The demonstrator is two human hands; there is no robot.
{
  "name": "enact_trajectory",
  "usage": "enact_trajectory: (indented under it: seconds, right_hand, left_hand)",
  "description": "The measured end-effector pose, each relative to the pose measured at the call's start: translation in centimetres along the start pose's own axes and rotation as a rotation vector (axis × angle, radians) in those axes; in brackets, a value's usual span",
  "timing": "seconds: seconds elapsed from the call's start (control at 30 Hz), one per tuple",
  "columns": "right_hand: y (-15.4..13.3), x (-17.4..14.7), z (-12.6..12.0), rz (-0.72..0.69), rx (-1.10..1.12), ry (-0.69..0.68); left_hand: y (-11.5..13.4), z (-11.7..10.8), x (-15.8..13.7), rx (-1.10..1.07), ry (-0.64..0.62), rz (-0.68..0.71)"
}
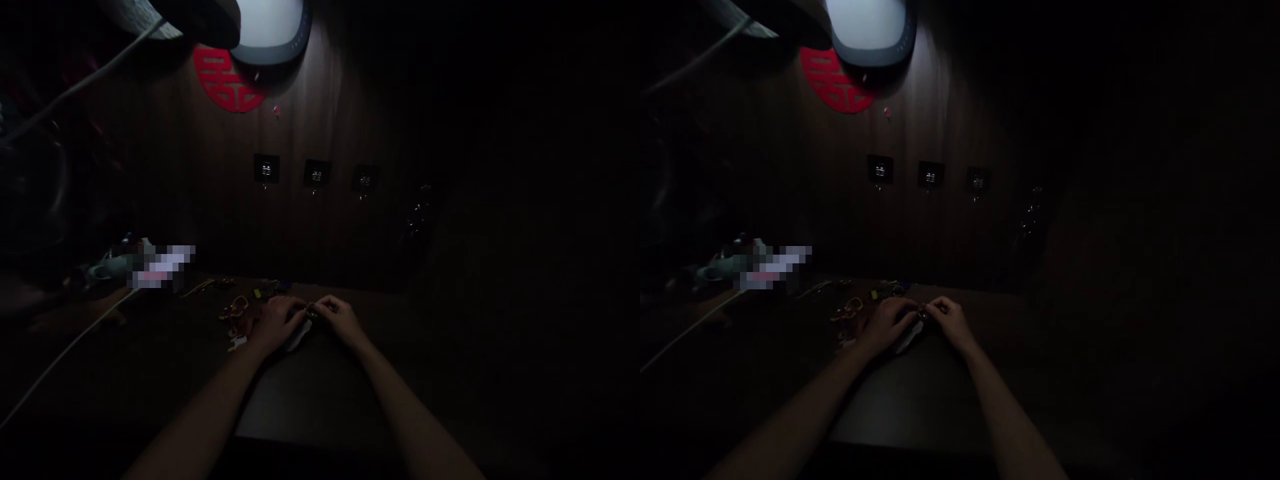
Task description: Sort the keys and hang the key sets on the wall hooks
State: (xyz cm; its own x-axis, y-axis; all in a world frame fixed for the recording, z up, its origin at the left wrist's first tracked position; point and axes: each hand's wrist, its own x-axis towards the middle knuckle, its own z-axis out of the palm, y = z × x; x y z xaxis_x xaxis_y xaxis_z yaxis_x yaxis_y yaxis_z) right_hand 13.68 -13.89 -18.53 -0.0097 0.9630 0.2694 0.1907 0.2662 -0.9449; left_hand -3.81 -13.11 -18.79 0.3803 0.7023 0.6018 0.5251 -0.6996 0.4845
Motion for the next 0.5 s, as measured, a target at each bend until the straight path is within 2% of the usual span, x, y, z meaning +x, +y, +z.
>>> enact_trajectory:
  seconds: [0.33,0.5]
  right_hand:
    - [-0.58,-0.21,0.48,-0.002,0.011,-0.025]
    - [-1.01,-0.56,0.44,-0.101,-0.035,-0.131]
  left_hand:
    - [0.19,-0.14,0.44,-0.065,0.008,-0.113]
    - [0.38,-0.13,0.45,-0.095,0.030,-0.133]
